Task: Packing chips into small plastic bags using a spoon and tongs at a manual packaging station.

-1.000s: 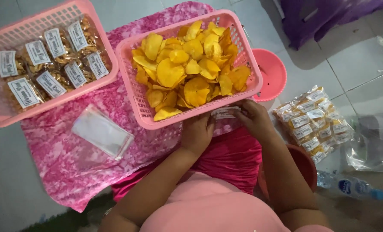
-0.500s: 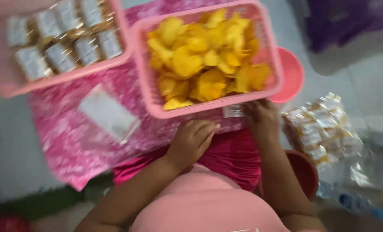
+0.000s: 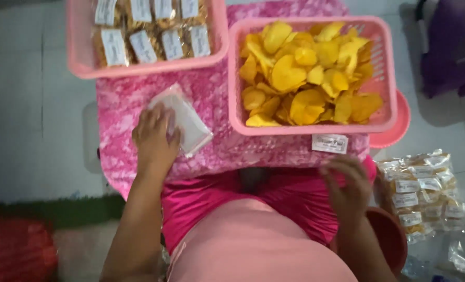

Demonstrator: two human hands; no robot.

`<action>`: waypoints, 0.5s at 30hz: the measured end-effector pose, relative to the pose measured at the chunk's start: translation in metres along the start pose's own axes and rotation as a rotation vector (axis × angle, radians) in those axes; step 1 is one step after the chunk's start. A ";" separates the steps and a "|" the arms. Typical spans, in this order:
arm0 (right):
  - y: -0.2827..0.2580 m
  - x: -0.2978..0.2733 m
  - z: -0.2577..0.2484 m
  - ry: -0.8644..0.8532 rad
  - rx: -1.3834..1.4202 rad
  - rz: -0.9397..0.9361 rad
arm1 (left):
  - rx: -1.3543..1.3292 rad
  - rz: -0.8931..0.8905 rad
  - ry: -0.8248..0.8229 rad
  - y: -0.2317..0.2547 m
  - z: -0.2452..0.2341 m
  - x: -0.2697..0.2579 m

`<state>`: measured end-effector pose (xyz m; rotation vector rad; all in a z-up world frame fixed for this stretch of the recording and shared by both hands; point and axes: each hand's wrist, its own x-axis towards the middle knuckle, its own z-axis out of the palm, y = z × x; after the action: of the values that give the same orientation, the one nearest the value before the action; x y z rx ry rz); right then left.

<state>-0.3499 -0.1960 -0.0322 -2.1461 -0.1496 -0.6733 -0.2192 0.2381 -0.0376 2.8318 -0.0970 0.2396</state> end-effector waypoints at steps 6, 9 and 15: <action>-0.064 0.025 0.043 -0.178 0.120 0.040 | -0.020 0.038 0.268 -0.015 0.018 -0.001; -0.086 0.039 0.060 -0.271 0.222 -0.097 | -0.197 0.293 0.484 -0.007 -0.004 0.010; -0.127 0.062 0.098 -0.412 0.472 -0.247 | -0.415 0.248 0.602 0.008 -0.035 -0.010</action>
<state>-0.2992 -0.0493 0.0415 -1.7908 -0.7312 -0.2809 -0.2355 0.2414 -0.0046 2.2256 -0.3223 0.9835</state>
